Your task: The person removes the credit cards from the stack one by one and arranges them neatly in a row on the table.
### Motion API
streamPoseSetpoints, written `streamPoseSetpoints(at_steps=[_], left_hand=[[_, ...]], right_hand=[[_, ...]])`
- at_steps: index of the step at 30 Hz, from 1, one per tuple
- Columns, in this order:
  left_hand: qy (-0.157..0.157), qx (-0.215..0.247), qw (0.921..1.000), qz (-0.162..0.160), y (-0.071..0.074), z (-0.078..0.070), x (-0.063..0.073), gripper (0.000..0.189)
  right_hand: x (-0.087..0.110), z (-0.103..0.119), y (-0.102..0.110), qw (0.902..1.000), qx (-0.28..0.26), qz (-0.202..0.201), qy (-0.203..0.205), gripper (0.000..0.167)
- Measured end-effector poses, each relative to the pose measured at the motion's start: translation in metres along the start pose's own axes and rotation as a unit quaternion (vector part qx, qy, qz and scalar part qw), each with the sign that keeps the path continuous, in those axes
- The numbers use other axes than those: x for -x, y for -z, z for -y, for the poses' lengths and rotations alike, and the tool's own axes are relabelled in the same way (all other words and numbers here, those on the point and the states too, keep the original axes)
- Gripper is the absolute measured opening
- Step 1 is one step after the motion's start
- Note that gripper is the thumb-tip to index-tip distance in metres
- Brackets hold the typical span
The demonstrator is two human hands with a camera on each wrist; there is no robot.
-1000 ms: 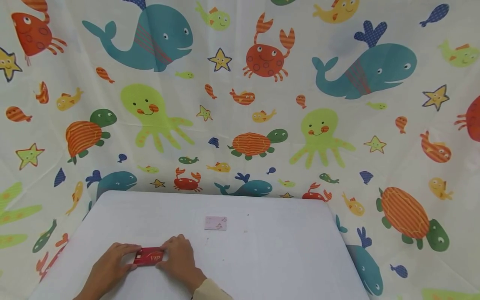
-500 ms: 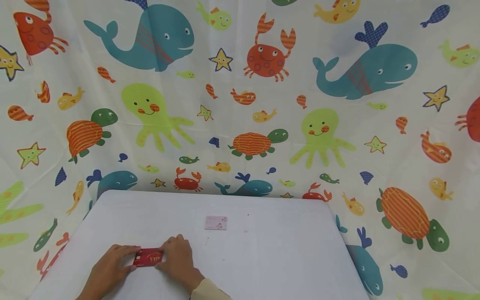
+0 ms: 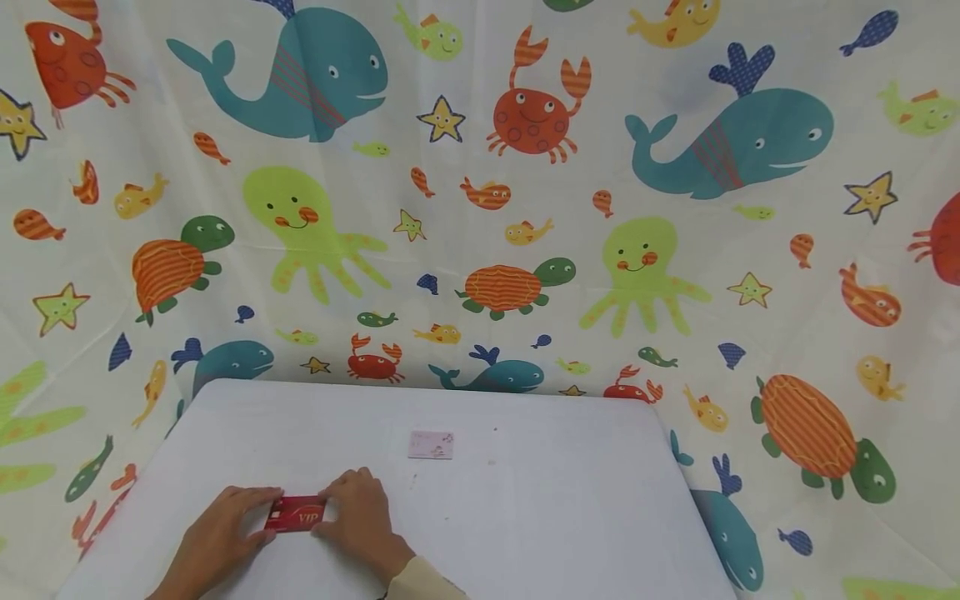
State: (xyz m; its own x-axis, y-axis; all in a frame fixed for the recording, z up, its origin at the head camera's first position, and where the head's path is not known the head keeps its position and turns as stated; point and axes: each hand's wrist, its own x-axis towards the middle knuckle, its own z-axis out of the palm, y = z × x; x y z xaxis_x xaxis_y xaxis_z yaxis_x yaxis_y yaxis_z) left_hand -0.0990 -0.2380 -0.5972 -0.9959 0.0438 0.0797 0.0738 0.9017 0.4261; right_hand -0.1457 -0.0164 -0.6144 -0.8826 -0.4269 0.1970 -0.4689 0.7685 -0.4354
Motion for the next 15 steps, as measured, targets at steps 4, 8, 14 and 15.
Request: streamPoseSetpoints(at_steps=[4, 8, 14, 15], left_hand=[[-0.015, 0.007, 0.9997, -0.020, 0.001, -0.004, -0.001, 0.064], [-0.017, 0.016, 0.9994, -0.026, 0.003, -0.008, -0.005, 0.062], [-0.008, 0.027, 0.9996, -0.007, 0.000, -0.013, -0.014, 0.061], [-0.008, 0.029, 0.9995, -0.005, -0.001, -0.014, -0.015, 0.061]], right_hand=[[0.001, -0.005, 0.005, 0.9998, -0.021, -0.002, -0.004, 0.041], [0.001, -0.012, 0.008, 0.9980, -0.058, -0.009, -0.022, 0.038], [0.004, -0.024, 0.012, 0.9954, -0.082, -0.015, -0.047, 0.036], [0.004, -0.026, 0.013, 0.9950, -0.084, -0.015, -0.051, 0.035]])
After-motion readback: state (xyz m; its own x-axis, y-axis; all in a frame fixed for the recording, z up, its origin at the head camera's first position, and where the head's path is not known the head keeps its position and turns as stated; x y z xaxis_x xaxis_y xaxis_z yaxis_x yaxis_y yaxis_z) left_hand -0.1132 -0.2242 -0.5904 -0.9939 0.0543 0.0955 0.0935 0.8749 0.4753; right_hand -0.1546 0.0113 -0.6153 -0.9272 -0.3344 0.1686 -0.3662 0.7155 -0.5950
